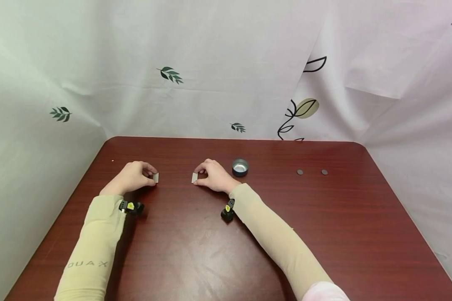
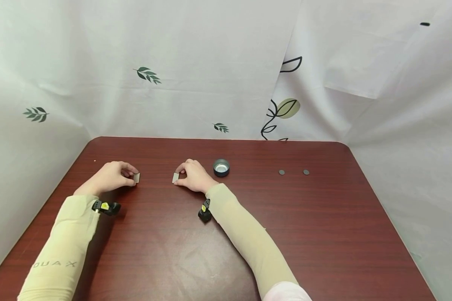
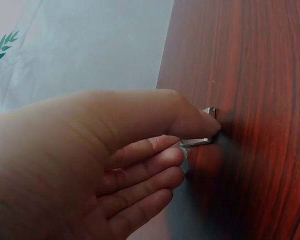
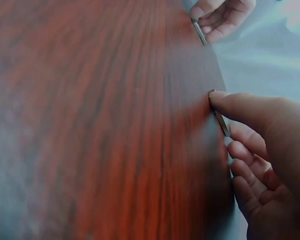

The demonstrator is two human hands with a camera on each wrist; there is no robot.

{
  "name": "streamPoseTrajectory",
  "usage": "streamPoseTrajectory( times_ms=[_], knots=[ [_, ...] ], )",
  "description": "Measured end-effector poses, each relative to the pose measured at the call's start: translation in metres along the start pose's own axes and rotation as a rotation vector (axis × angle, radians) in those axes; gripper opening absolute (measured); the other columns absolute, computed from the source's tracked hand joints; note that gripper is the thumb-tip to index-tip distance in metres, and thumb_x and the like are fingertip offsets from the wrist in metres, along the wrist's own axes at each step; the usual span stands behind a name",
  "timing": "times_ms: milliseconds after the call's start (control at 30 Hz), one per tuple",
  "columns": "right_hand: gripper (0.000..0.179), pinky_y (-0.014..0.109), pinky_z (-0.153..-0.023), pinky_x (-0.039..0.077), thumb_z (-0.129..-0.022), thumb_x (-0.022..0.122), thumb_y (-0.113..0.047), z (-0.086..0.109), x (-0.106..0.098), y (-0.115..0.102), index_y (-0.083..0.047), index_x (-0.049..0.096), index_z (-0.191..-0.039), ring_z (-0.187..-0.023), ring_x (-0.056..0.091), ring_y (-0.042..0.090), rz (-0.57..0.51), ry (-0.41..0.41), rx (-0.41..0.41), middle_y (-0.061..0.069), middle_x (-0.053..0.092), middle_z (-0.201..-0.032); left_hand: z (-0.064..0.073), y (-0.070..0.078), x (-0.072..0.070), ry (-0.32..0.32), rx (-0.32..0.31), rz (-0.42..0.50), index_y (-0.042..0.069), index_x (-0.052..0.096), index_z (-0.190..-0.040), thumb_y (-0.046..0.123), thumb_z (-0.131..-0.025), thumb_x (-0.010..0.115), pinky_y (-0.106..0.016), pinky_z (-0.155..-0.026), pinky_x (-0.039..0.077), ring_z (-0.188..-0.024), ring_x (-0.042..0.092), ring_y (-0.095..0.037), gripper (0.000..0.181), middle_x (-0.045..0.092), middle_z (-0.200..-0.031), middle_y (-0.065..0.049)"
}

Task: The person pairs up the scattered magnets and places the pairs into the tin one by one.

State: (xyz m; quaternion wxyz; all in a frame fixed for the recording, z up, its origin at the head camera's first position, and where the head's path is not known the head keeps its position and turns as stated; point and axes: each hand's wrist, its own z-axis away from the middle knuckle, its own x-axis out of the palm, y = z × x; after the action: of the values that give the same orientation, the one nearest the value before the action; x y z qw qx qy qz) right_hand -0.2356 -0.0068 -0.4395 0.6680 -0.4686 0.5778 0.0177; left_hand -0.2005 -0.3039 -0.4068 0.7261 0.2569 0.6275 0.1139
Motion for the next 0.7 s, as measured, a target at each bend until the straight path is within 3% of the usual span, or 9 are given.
streamPoseTrajectory(
  times_ms=[267, 700],
  knots=[
    [0.033, 0.023, -0.085, 0.044, -0.090, 0.081, -0.025, -0.006, 0.005, -0.009, -0.008, 0.073, -0.117, -0.096, 0.053, 0.015, -0.002, -0.020, -0.012, 0.002, 0.059, -0.102, 0.000, 0.004, 0.000, -0.003, 0.012, 0.004, -0.006, 0.073, -0.103, 0.008, -0.080, 0.081, -0.049, -0.082, 0.053, -0.089, 0.065, -0.030, 0.028, 0.070, -0.092, -0.012],
    [0.033, 0.024, -0.085, 0.043, -0.090, 0.081, -0.025, -0.007, 0.007, -0.010, -0.008, 0.073, -0.117, -0.096, 0.054, 0.015, -0.006, -0.023, -0.018, 0.004, 0.060, -0.103, -0.009, 0.009, 0.010, 0.033, 0.053, -0.018, -0.002, 0.075, -0.097, 0.010, -0.075, 0.081, -0.044, -0.080, 0.052, -0.085, 0.064, -0.026, 0.025, 0.069, -0.087, -0.007]
  ],
)
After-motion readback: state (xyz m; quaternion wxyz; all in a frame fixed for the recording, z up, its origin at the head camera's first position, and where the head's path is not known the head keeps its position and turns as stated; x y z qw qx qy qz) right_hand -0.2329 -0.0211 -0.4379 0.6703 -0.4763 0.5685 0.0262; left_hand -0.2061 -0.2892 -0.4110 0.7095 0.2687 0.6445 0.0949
